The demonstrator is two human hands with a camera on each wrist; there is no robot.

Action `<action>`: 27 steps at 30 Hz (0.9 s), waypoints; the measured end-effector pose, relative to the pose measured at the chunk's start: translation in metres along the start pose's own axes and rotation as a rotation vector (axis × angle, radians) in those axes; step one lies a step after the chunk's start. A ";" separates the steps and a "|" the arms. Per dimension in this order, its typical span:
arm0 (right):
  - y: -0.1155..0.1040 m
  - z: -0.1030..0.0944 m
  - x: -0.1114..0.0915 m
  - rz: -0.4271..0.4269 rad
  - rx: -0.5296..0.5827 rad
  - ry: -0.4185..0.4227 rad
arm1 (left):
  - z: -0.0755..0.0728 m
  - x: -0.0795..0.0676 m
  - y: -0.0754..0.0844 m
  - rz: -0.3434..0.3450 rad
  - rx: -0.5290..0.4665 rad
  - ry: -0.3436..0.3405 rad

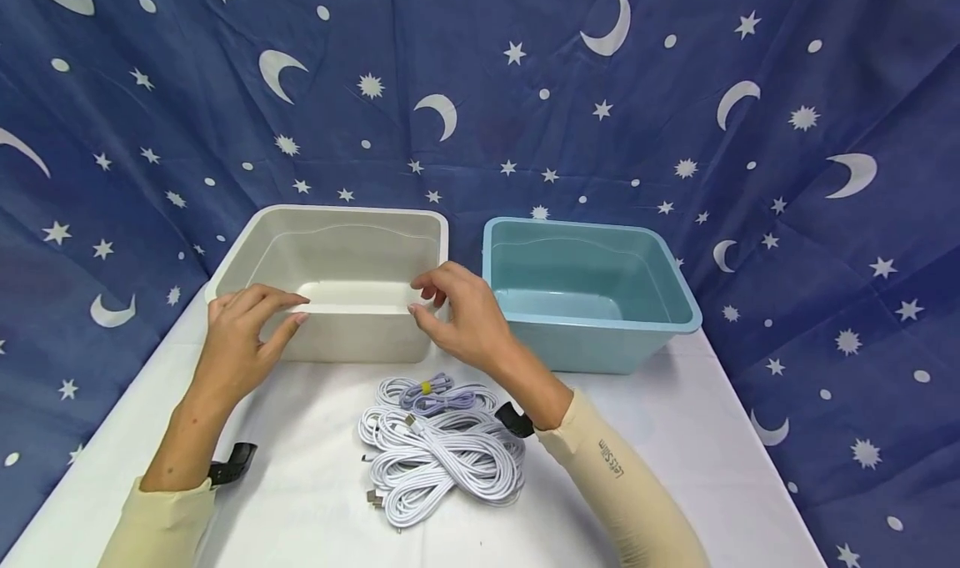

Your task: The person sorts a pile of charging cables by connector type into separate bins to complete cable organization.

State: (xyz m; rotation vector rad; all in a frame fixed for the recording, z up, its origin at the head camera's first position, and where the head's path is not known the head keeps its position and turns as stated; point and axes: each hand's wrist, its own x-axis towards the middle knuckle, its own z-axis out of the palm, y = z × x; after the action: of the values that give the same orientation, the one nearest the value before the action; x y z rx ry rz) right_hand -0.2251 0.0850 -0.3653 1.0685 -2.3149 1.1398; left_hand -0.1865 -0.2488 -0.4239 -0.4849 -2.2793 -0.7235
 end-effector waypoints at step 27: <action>0.020 0.015 -0.055 0.052 -0.073 -0.204 | -0.001 -0.001 -0.001 0.007 -0.003 0.003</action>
State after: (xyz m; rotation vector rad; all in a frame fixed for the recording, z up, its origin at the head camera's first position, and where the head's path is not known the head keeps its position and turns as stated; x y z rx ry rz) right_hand -0.2039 0.1071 -0.4168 1.1518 -2.5334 0.9976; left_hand -0.1858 -0.2506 -0.4239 -0.4920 -2.2728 -0.7234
